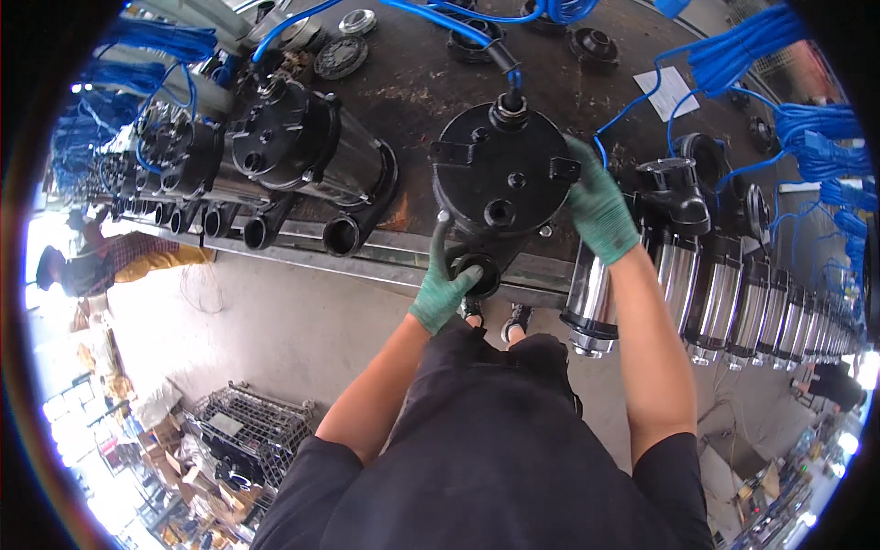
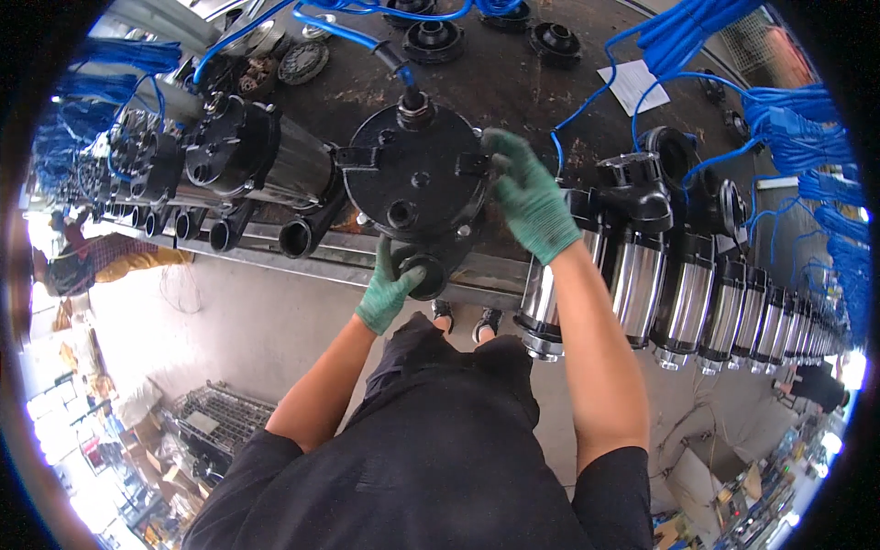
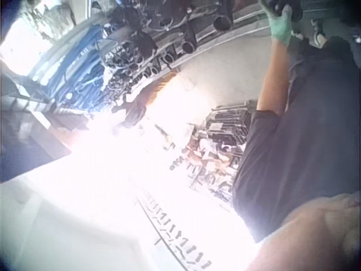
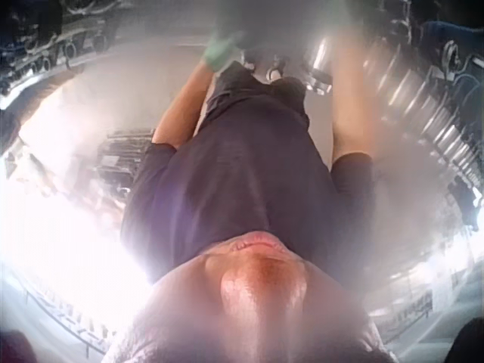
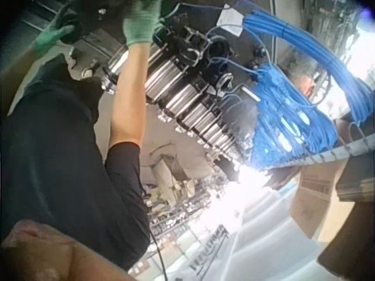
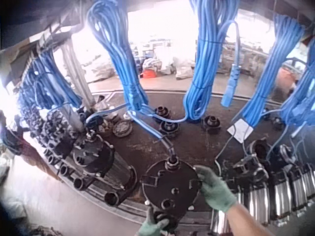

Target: The person assembles large water pumps on a long work table by using a power tool to tighten bolts on the pump heads and then picking up pump bases from a bin to fit onto the pump bodies.

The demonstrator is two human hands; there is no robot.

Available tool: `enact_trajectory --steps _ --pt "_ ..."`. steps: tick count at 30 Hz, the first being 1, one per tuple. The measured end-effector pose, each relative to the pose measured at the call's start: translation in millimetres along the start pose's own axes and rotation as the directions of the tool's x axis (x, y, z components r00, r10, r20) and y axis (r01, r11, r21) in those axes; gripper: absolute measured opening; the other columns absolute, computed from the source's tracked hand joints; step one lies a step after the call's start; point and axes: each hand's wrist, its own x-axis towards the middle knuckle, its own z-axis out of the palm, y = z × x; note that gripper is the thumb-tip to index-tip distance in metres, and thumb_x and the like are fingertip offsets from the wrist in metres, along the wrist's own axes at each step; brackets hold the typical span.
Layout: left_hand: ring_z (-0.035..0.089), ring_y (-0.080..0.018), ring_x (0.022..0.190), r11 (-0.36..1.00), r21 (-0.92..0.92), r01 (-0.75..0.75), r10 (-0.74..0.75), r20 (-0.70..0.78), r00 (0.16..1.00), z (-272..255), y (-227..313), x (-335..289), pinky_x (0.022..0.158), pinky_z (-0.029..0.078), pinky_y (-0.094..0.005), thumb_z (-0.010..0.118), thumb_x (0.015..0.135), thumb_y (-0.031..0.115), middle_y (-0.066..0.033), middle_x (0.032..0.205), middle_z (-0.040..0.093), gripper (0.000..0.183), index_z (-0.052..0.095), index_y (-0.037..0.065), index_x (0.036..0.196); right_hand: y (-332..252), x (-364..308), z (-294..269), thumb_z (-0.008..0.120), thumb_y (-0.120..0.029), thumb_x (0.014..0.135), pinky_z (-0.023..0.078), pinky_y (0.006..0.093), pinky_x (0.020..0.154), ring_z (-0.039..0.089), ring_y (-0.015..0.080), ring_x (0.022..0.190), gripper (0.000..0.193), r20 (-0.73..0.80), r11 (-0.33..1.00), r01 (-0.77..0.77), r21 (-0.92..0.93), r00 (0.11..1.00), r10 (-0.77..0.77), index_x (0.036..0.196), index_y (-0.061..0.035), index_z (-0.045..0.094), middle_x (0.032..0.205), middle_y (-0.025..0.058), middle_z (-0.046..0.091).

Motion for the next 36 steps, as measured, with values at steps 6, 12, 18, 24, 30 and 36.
enact_trajectory --steps 6,12,18,24,30,36 --pt "0.054 -0.0243 0.127 0.956 0.288 -0.058 0.074 -0.047 0.996 -4.4 -10.8 23.5 0.109 0.044 -0.0342 0.07 0.096 0.008 -0.0158 0.145 0.051 0.097 0.002 0.013 0.165 19.1 -7.0 2.7 0.055 0.009 0.092 0.046 0.0289 0.106 0.059 0.0176 0.12 0.059 0.115 0.978 -0.179 -0.106 0.975 0.191 0.148 -0.0086 0.048 0.136 0.0051 0.063" --pt "0.057 -0.0241 0.123 0.907 0.374 -0.193 0.224 -0.042 0.974 -18.8 -7.6 33.2 0.104 0.047 -0.0337 0.068 0.09 -0.002 -0.0098 0.142 0.052 0.078 0.026 0.007 0.155 10.0 -23.3 21.2 0.076 0.004 0.08 0.045 0.035 0.111 0.054 0.0173 0.128 0.096 0.154 0.839 -0.276 -0.47 0.91 0.385 0.158 -0.0028 0.021 0.141 0.009 0.059" --pt "0.039 -0.0325 0.146 -0.291 0.69 -0.663 -0.048 0.681 0.73 -95.0 37.6 102.4 0.126 0.024 -0.0469 0.062 0.099 0.044 -0.0025 0.155 0.052 0.06 0.048 0.023 0.154 84.3 -40.0 21.1 0.08 0.003 0.079 0.047 0.0345 0.109 0.054 0.0172 0.128 0.115 0.08 0.944 -0.317 -0.087 0.943 0.324 0.166 -0.0199 0.009 0.148 0.0075 0.053" --pt "0.042 -0.0315 0.143 0.356 0.818 -0.451 -0.166 0.53 0.831 -107.6 54.5 144.7 0.124 0.027 -0.0457 0.065 0.097 0.041 -0.0026 0.152 0.054 0.059 0.05 0.022 0.151 85.9 -52.2 40.9 0.075 0.01 0.079 0.049 0.0351 0.108 0.055 0.0176 0.126 0.114 -0.049 0.936 -0.321 0.145 0.942 0.331 0.166 -0.0308 0.013 0.148 0.0046 0.052" --pt "0.045 -0.0304 0.14 0.504 0.786 -0.357 -0.19 0.504 0.842 -109.1 57.4 154.2 0.121 0.03 -0.0445 0.068 0.094 0.038 -0.0027 0.149 0.055 0.059 0.052 0.021 0.148 84.0 -56.5 44.6 0.069 0.012 0.079 0.05 0.0322 0.106 0.057 0.0162 0.123 0.108 -0.133 0.938 -0.324 0.123 0.931 0.339 0.166 -0.0255 0.018 0.143 0.0025 0.056" --pt "0.047 -0.0294 0.137 0.564 0.759 -0.325 -0.202 0.509 0.837 -111.3 56.4 159.4 0.119 0.033 -0.0433 0.071 0.092 0.035 -0.0028 0.147 0.057 0.058 0.054 0.02 0.146 105.8 -60.1 46.1 0.066 0.012 0.078 0.049 0.0281 0.104 0.057 0.0121 0.119 0.104 -0.13 0.876 -0.239 0.42 0.939 0.318 0.166 -0.0193 0.021 0.142 0.0027 0.059"
